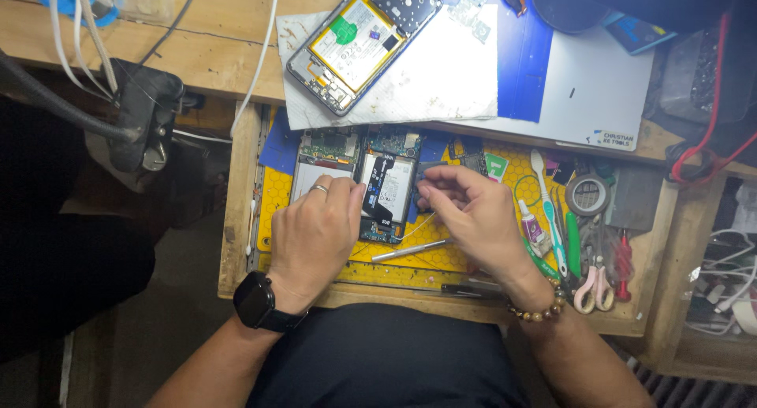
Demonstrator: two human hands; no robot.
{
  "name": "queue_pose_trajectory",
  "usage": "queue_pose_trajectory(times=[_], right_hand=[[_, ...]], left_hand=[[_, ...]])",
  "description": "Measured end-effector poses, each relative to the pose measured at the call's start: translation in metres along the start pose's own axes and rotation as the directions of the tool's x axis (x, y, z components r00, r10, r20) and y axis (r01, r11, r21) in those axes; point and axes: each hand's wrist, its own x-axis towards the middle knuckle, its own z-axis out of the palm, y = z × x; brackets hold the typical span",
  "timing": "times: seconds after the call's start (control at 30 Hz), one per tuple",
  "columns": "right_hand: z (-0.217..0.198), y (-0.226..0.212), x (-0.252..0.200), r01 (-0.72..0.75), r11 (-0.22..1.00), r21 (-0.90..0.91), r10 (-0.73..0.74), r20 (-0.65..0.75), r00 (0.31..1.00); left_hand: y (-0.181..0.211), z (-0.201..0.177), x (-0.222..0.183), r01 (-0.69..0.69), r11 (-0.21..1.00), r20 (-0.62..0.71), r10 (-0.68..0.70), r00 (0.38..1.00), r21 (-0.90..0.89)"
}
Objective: The person repairs a smartphone by removing the back cover, disconnecting the battery, and replacing the internal battery pack. They use a plastic pry tool to open the device and a screwdriver to remove screws. The person then connects a charging cable to test the device and reassembles the back cover.
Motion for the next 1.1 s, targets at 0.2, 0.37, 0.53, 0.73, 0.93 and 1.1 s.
queue_pose_trajectory(times=[0.2, 0.37, 0.53, 0.73, 0.93, 1.1], right_hand=[[-0.006, 0.006, -0.006, -0.202, 0.927, 0.316, 0.179, 0.099, 0.979], [-0.011, 0.006, -0.02, -0.298, 0.794, 0.529, 0.223, 0.203, 0.954], [-0.009, 0.006, -0.031, -0.307, 0.78, 0.545, 0.219, 0.223, 0.95], [-0.002, 0.008, -0.036, -0.297, 0.755, 0.585, 0.265, 0.143, 0.954], [0.019, 0.019, -0.03, -0.129, 0.902, 0.411, 0.115, 0.058, 0.992], [0.03, 0.019, -0.019, -0.105, 0.927, 0.36, 0.118, -0.012, 0.993]], left_hand=[[0.004, -0.003, -0.008, 0.035, 0.992, -0.006, -0.036, 0.999, -0.123], [0.005, -0.004, -0.015, 0.022, 0.995, 0.068, -0.015, 0.998, -0.1], [0.002, -0.005, -0.019, 0.011, 0.996, 0.09, -0.004, 0.996, -0.088], [-0.002, -0.005, -0.021, 0.016, 0.988, 0.094, -0.002, 0.996, -0.155], [-0.003, -0.004, -0.024, -0.005, 0.981, 0.038, 0.012, 0.999, -0.192], [-0.003, -0.006, -0.024, -0.012, 0.98, 0.006, 0.014, 1.0, -0.197]])
